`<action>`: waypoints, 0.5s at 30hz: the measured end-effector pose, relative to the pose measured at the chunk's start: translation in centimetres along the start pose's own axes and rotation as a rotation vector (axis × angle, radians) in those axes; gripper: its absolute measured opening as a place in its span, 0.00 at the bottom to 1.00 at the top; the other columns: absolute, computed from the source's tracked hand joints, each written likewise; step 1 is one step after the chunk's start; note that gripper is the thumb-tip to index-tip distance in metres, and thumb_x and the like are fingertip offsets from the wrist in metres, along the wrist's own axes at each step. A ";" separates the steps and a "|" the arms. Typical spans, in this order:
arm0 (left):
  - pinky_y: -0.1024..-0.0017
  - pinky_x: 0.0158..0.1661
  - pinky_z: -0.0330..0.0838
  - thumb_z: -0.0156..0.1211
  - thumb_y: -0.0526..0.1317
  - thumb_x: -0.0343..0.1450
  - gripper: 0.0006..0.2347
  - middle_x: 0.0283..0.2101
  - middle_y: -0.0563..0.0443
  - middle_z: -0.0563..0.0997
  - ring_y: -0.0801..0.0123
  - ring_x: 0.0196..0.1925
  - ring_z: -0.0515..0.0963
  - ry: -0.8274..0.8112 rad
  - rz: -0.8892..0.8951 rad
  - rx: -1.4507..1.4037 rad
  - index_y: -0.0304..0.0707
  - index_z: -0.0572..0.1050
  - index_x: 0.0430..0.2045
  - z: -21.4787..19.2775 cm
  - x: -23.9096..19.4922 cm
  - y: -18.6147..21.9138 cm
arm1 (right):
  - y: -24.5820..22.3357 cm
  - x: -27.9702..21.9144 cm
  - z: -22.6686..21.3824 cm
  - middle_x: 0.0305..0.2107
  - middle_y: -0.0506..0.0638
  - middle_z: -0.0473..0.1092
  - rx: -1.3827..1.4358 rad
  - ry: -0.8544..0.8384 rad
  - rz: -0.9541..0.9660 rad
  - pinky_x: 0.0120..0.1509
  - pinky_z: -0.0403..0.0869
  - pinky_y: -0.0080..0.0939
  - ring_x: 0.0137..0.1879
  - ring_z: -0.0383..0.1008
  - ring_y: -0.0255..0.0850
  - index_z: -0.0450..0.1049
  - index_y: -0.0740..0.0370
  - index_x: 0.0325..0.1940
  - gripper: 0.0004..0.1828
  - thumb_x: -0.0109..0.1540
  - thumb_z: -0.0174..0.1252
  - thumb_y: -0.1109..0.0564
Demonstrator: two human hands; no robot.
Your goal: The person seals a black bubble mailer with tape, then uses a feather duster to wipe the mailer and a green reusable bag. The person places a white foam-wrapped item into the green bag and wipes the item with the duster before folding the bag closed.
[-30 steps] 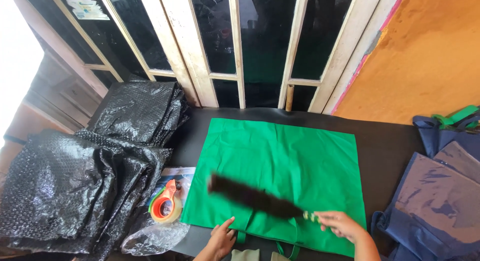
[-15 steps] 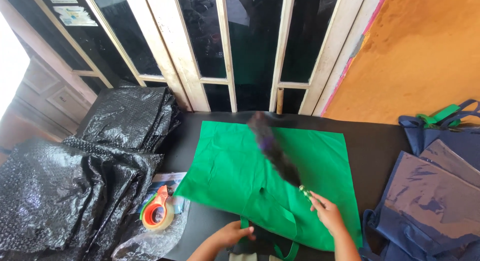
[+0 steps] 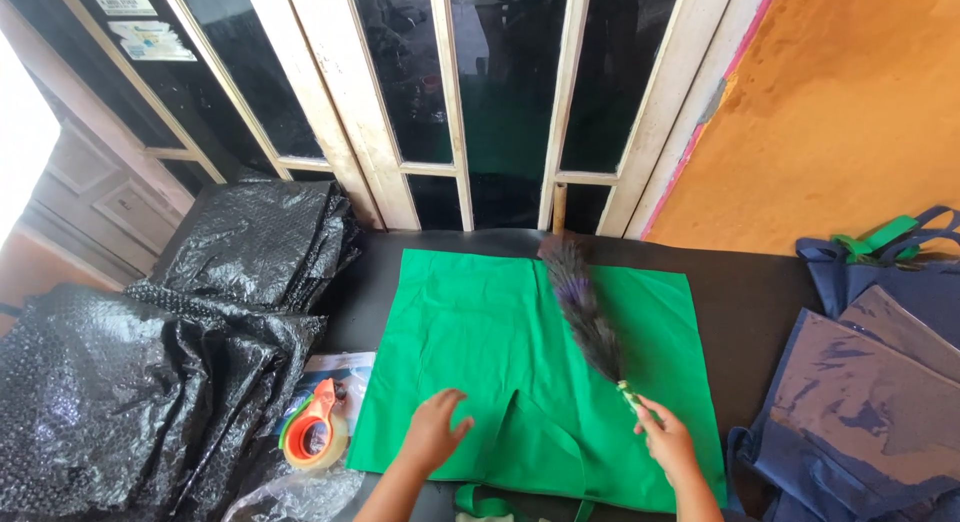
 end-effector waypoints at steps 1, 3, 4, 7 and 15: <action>0.53 0.52 0.73 0.69 0.48 0.69 0.19 0.55 0.44 0.80 0.49 0.56 0.79 0.003 0.006 0.003 0.41 0.76 0.51 3.0 -1.3 -1.2 | -0.9 -0.6 -0.1 0.23 0.55 0.72 0.005 0.002 -0.005 0.19 0.52 0.35 0.19 0.53 0.36 0.76 0.54 0.66 0.22 0.67 0.57 0.51; 0.49 0.69 0.54 0.65 0.49 0.74 0.23 0.72 0.40 0.64 0.38 0.76 0.52 -0.240 -0.075 -0.154 0.45 0.69 0.62 10.6 -3.9 -4.1 | -2.3 -1.9 1.0 0.23 0.55 0.70 -0.056 -0.232 0.047 0.20 0.46 0.32 0.18 0.49 0.33 0.76 0.52 0.69 0.24 0.67 0.58 0.54; 0.49 0.69 0.54 0.65 0.49 0.74 0.23 0.72 0.40 0.64 0.38 0.76 0.52 -0.240 -0.068 -0.153 0.45 0.69 0.62 10.0 -3.9 -2.2 | -1.9 -1.7 0.3 0.23 0.55 0.70 -0.053 -0.227 0.043 0.20 0.46 0.32 0.18 0.49 0.33 0.76 0.52 0.69 0.24 0.67 0.58 0.54; 0.26 0.67 0.37 0.41 0.31 0.70 0.25 0.75 0.57 0.61 0.52 0.81 0.47 -0.634 -0.303 -0.249 0.72 0.73 0.54 10.8 -5.5 1.4 | 0.3 -1.1 -0.5 0.22 0.55 0.73 -0.164 -0.472 0.118 0.19 0.45 0.32 0.15 0.46 0.31 0.82 0.58 0.65 0.23 0.65 0.61 0.55; 0.76 0.56 0.70 0.49 0.37 0.69 0.16 0.51 0.57 0.82 0.77 0.53 0.80 -0.612 -0.180 -0.651 0.45 0.72 0.51 7.1 -5.2 3.3 | -1.4 0.1 -4.0 0.26 0.52 0.76 -0.178 0.114 -0.009 0.26 0.58 0.39 0.21 0.55 0.37 0.79 0.47 0.65 0.21 0.68 0.55 0.46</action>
Point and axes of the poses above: each hand's wrist, its own x-axis towards the middle knuckle, its own z-axis out of the palm, y = z × x, the point moved 6 cm from there along x, towards the middle knuckle
